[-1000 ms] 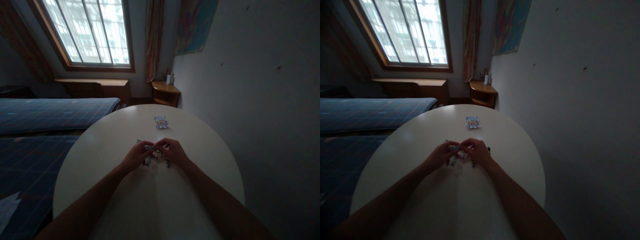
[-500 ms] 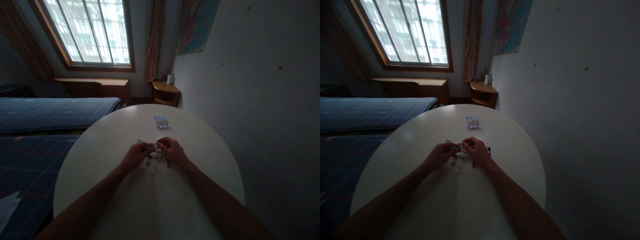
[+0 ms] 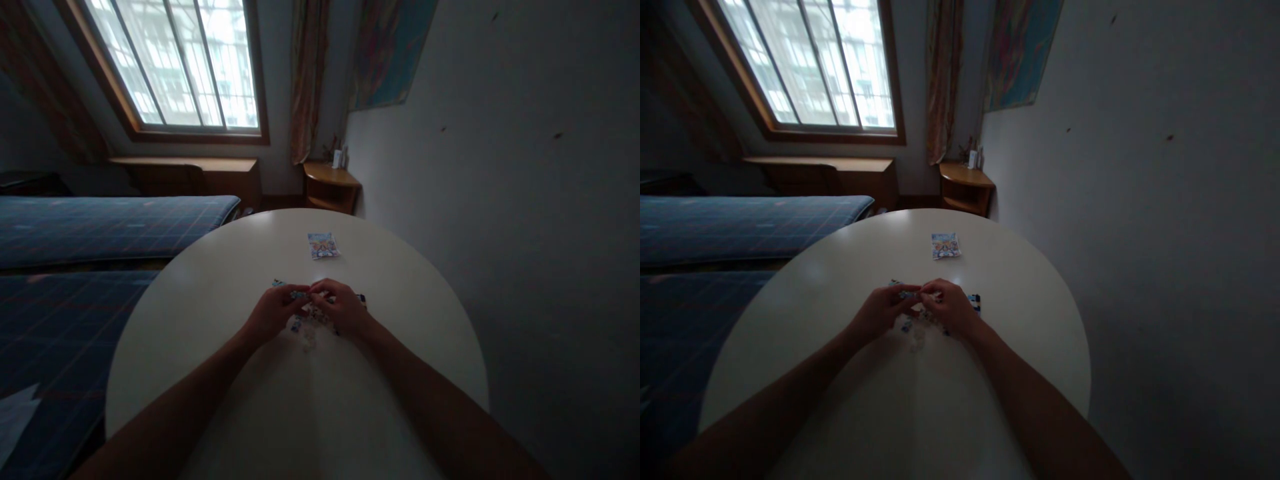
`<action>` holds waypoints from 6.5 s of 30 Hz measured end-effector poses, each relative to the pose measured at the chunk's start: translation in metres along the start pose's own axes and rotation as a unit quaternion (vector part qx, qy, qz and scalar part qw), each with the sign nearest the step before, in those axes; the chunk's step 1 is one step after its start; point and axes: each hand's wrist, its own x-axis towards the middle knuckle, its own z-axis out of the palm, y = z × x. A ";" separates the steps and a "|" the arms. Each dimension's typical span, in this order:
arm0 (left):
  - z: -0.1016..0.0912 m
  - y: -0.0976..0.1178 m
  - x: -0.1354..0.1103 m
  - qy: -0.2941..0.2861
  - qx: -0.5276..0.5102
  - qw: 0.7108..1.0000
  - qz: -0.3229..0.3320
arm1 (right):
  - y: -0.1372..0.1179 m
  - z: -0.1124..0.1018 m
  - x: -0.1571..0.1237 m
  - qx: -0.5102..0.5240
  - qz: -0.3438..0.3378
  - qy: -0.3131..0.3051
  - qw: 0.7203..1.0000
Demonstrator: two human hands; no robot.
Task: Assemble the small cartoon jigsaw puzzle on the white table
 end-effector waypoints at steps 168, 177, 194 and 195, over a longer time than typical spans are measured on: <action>-0.015 -0.030 0.005 0.057 0.406 0.893 0.184 | 0.017 -0.059 -0.004 -0.132 0.071 -0.072 0.986; -0.013 -0.038 0.005 0.066 0.440 0.878 0.174 | 0.018 -0.064 -0.006 -0.256 0.010 -0.125 0.959; -0.003 -0.030 -0.002 -0.056 0.376 0.884 0.274 | 0.013 -0.059 -0.008 -0.271 0.017 -0.172 0.947; -0.001 -0.029 -0.002 -0.066 0.376 0.882 0.277 | 0.013 -0.058 -0.008 -0.266 0.015 -0.174 0.948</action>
